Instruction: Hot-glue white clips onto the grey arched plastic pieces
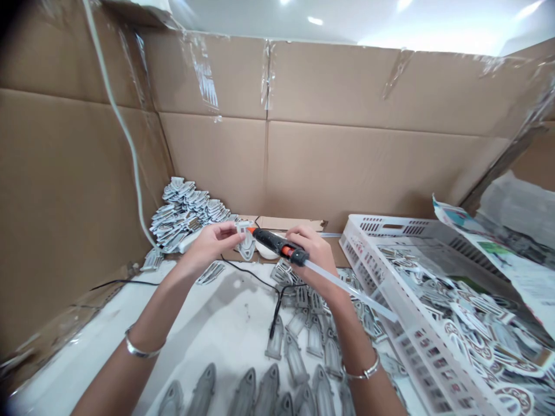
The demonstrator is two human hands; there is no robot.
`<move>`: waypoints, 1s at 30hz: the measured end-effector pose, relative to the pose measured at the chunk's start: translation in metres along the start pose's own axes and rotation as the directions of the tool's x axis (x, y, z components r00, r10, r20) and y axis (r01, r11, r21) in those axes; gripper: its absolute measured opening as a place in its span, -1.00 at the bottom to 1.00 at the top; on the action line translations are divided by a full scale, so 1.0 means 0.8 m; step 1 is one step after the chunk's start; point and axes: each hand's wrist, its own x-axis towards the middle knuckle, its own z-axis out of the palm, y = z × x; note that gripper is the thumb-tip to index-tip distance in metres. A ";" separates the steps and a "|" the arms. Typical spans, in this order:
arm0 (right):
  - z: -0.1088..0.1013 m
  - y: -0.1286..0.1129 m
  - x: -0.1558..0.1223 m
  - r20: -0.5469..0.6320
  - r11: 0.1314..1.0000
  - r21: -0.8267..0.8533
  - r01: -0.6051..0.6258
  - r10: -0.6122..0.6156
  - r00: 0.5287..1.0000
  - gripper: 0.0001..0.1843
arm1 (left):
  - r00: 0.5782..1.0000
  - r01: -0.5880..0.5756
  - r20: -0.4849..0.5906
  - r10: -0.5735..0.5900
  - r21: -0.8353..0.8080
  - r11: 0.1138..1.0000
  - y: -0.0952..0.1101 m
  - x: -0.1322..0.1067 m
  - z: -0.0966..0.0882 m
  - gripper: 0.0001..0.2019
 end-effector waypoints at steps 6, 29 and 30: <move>0.002 -0.001 0.000 0.022 1.000 -0.028 -0.009 0.009 1.000 -0.84 | 1.000 0.012 0.022 -0.012 -0.003 1.000 -0.004 0.000 0.004 -0.76; 0.019 0.038 -0.001 -0.108 0.954 -0.161 -0.252 0.237 0.966 -0.77 | 1.000 -0.018 0.004 0.017 0.048 0.999 -0.014 0.008 0.000 -0.77; 0.021 0.052 -0.003 -0.097 0.902 -0.205 -0.379 0.366 0.925 -0.74 | 1.000 -0.014 -0.003 0.014 0.053 0.998 -0.017 0.010 -0.004 -0.76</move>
